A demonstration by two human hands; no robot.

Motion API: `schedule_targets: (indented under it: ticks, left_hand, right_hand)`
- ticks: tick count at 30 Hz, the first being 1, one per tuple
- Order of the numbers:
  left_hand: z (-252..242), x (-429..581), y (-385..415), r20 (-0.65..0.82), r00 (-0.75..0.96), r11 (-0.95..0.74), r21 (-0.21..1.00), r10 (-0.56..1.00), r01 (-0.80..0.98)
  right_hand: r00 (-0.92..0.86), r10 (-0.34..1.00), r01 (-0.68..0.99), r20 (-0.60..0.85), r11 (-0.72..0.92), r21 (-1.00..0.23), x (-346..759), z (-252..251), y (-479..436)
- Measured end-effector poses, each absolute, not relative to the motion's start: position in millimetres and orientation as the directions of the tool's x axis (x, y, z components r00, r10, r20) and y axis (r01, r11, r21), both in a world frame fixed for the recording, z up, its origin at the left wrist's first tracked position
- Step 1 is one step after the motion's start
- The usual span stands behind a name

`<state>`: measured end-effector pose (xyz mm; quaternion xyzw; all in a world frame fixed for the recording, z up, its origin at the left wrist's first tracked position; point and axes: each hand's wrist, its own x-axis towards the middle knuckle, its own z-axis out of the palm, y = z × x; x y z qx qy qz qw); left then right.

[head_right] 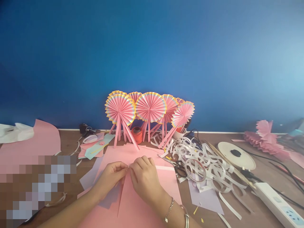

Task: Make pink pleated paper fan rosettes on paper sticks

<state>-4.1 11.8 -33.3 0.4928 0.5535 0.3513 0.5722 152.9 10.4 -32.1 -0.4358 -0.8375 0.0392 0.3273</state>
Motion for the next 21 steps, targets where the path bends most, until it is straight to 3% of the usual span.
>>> schedule_targets:
  ticks: [5, 16, 21]
  left_hand:
    - [-32.2, -3.5, 11.5, -0.195, 0.144, 0.173, 0.974, 0.97, 0.148]
    - [-34.9, -4.9, 5.6, -0.108, 0.134, 0.05, 0.923, 0.985, 0.381]
    - [-38.5, -5.1, 5.4, -0.084, 0.139, 0.021, 0.914, 0.987, 0.404]
  right_hand:
    - [-0.429, 0.743, 0.729, 0.514, 0.621, -0.289, 151.0, -35.3, 10.0]
    - [-0.472, 0.682, 0.7, 0.559, 0.675, -0.234, 151.9, -38.5, 10.2]
    - [-0.464, 0.679, 0.702, 0.569, 0.673, -0.233, 150.8, -40.4, 10.9]
